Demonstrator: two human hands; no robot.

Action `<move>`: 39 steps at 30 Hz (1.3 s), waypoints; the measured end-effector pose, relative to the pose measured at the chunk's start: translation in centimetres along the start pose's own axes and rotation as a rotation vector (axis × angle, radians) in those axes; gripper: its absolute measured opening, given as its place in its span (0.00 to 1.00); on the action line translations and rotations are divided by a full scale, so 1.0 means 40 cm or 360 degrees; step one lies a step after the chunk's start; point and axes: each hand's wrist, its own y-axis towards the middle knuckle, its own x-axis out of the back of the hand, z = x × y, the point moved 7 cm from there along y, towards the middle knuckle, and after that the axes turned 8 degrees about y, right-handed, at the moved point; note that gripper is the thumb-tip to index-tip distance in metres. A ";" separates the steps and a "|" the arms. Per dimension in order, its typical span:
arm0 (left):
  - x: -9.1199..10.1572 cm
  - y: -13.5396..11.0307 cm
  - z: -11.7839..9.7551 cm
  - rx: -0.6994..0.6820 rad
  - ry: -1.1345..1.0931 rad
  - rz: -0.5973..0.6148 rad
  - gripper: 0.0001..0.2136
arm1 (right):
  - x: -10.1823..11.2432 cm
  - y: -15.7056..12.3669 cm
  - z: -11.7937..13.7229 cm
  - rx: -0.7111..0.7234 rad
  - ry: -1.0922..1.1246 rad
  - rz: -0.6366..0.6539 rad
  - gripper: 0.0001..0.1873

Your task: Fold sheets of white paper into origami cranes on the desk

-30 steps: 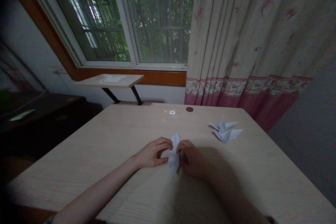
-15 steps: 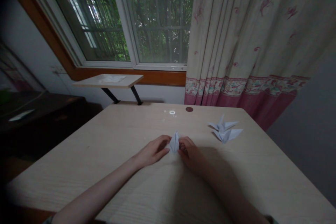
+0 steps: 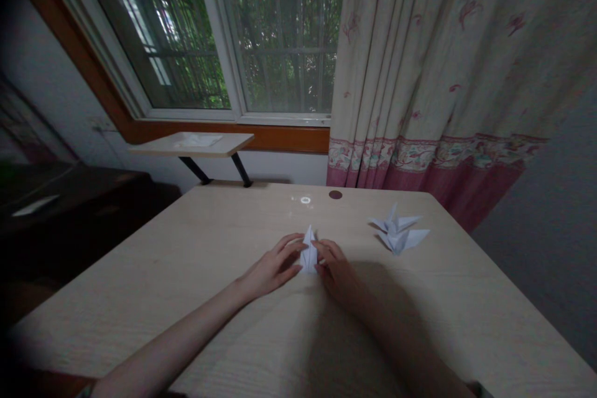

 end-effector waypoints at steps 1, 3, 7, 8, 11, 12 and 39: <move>-0.001 -0.001 0.002 0.0003 0.0049 0.0004 0.21 | -0.001 0.000 0.000 0.0008 -0.0055 0.0021 0.22; -0.006 -0.003 0.005 0.0003 0.0117 0.0023 0.19 | -0.004 -0.002 -0.005 0.0002 -0.0145 0.0053 0.22; -0.014 -0.005 0.008 -0.0010 0.0230 0.0076 0.18 | -0.011 -0.005 -0.015 -0.0017 -0.0260 0.0083 0.23; -0.014 -0.004 0.007 -0.0024 0.0274 0.0079 0.19 | -0.012 -0.005 -0.016 -0.0011 -0.0291 0.0081 0.22; -0.014 -0.001 0.002 -0.0074 0.0421 0.0089 0.20 | -0.012 -0.005 -0.015 0.0030 -0.0383 0.0082 0.22; -0.014 0.000 0.001 -0.0086 0.0462 0.0100 0.21 | -0.013 -0.005 -0.013 0.0049 -0.0406 0.0090 0.22; -0.025 0.004 -0.009 -0.0186 0.0793 0.0112 0.17 | 0.022 0.000 0.014 0.0023 -0.0394 -0.0198 0.07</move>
